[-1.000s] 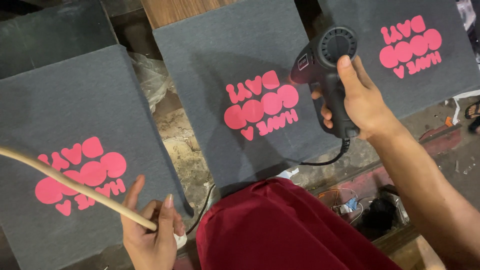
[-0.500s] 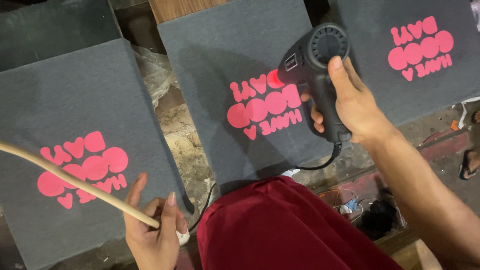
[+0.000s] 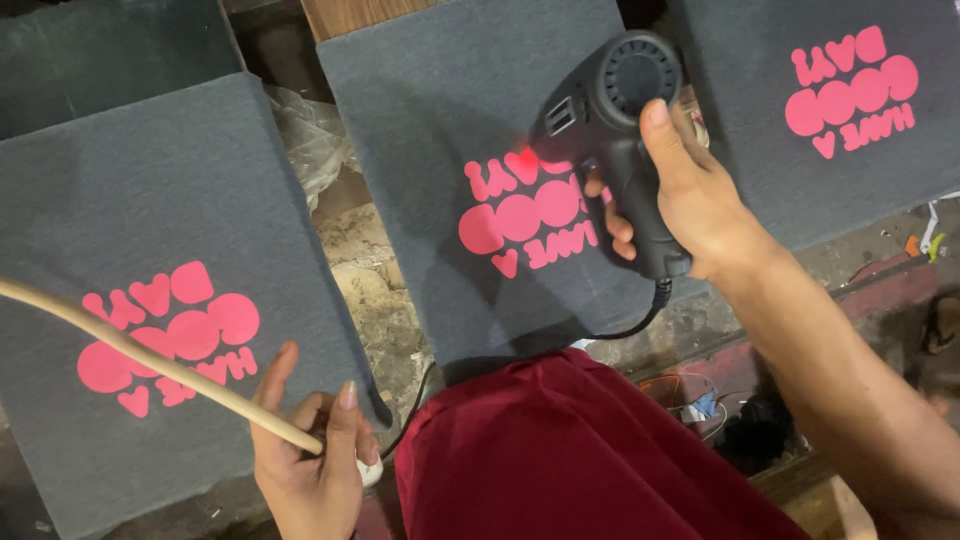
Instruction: The person uses a heat gun to apply heat to pink text on dark gray t-shirts laid out on a table. The person moves the heat gun over the text on multiple shirts in sequence, holding the power cord with the other hand.
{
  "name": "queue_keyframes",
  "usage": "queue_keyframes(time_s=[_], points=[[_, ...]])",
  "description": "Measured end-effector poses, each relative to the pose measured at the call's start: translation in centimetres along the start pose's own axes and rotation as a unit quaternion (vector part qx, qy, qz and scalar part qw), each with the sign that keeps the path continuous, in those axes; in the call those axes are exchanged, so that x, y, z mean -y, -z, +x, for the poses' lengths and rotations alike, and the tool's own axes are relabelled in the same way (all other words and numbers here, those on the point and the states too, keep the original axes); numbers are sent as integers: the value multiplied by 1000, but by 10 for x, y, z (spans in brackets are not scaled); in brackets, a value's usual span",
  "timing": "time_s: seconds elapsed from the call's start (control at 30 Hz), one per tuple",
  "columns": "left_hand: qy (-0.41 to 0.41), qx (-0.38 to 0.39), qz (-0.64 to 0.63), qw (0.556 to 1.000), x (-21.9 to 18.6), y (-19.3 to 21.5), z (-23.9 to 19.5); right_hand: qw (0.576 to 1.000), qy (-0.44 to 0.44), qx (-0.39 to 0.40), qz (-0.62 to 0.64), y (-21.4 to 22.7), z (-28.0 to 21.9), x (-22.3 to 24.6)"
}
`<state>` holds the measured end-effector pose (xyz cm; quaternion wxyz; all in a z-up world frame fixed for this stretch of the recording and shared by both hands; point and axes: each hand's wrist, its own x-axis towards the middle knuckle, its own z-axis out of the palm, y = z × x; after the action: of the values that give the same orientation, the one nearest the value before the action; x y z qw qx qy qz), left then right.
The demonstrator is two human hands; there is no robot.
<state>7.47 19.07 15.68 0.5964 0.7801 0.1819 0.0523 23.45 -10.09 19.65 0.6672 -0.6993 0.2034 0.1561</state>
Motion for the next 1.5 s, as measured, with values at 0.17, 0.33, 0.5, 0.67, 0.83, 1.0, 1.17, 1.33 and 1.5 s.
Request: queue_keyframes(time_s=[0.17, 0.33, 0.5, 0.67, 0.83, 1.0, 1.17, 1.33, 1.5], points=[[8, 9, -8, 1000, -2, 2, 1, 992, -67, 72, 76, -5, 0, 5], [6, 9, -17, 1000, 2, 8, 0, 992, -38, -98, -66, -17, -5, 22], [17, 18, -38, 999, 2, 6, 4, 998, -45, -51, 7, -22, -1, 15], [24, 15, -34, 999, 1, 10, 7, 996, -76, -9, 37, -21, -1, 12], [54, 19, -32, 998, 1, 12, 9, 996, 10, -53, -69, -13, 2, 11], [52, 23, -19, 998, -1, 9, 11, 999, -9, 24, 37, -24, 6, -6], [32, 33, -24, 999, -2, 12, 9, 991, -95, 65, 65, -44, -1, 6], [54, 23, -9, 998, 0, 14, 7, 997, -23, -26, -65, -37, -3, 12], [41, 25, -18, 999, 2, 11, 8, 999, -27, 7, -25, -44, -3, 7]])
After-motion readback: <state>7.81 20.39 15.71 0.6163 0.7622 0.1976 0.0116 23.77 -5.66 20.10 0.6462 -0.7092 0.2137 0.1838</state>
